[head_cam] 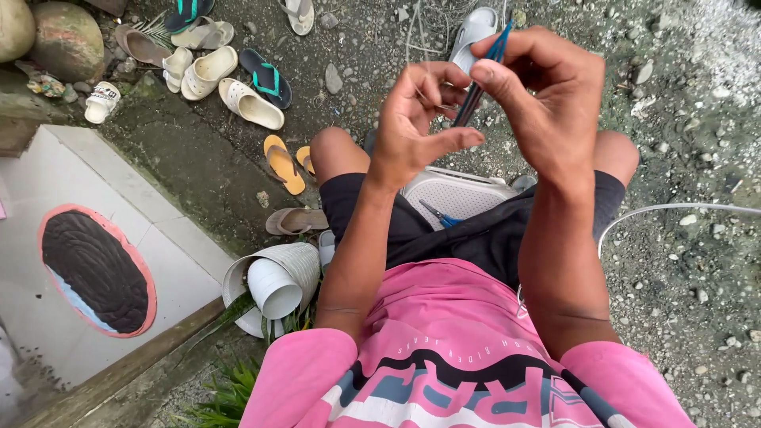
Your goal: Repairing or weaving a fishing net using a netting needle and fishing line.
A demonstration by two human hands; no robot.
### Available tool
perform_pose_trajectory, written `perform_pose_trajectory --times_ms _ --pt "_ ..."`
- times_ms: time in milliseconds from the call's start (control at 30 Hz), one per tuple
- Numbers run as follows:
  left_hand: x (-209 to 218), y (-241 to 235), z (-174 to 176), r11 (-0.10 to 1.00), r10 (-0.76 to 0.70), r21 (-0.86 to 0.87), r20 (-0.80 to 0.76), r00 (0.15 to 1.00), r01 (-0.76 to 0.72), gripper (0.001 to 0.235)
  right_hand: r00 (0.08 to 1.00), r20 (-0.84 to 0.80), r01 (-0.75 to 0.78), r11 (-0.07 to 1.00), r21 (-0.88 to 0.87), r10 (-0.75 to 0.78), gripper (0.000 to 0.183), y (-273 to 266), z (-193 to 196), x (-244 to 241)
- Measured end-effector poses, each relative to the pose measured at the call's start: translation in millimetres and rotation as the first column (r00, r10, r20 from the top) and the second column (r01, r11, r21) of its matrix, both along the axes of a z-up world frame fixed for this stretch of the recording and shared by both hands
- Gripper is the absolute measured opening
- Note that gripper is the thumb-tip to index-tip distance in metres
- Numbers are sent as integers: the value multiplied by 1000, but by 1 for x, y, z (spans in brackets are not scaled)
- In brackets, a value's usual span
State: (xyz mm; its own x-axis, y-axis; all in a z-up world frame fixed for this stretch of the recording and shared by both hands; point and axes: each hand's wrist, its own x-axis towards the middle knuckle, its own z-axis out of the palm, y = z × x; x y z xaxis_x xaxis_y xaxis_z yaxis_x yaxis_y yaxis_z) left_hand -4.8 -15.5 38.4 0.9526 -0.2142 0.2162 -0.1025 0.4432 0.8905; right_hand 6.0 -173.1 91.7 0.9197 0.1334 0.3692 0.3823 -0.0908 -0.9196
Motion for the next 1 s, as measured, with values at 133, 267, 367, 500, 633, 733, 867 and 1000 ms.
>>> perform_pose_trajectory --times_ms 133,267,367,500,633,733,867,1000 --pt "-3 -11 -6 991 113 69 23 993 -115 43 996 -85 -19 992 123 30 13 11 -8 6" --pt "1 -9 -13 979 182 -83 -83 980 -189 35 991 -115 102 961 257 -74 7 19 -13 11" --pt "3 1 -7 987 124 -92 -52 991 -129 29 969 -164 7 645 764 184 11 3 -21 13" --pt "7 11 -9 985 110 -126 -40 993 -115 26 942 -111 -66 498 865 317 11 -9 -13 12" --pt "9 13 -6 963 163 -213 -32 986 -166 26 998 -9 -52 898 437 62 11 -2 3 7" --pt "5 14 -2 951 205 -226 -45 978 -210 27 995 98 44 989 -141 -31 22 1 8 -5" --pt "8 15 -7 931 258 -249 -64 964 -266 30 996 -53 -78 991 -111 72 17 10 2 -10" --pt "6 18 -8 946 256 -194 -40 966 -259 27 950 -283 29 866 499 131 32 3 -8 -3"
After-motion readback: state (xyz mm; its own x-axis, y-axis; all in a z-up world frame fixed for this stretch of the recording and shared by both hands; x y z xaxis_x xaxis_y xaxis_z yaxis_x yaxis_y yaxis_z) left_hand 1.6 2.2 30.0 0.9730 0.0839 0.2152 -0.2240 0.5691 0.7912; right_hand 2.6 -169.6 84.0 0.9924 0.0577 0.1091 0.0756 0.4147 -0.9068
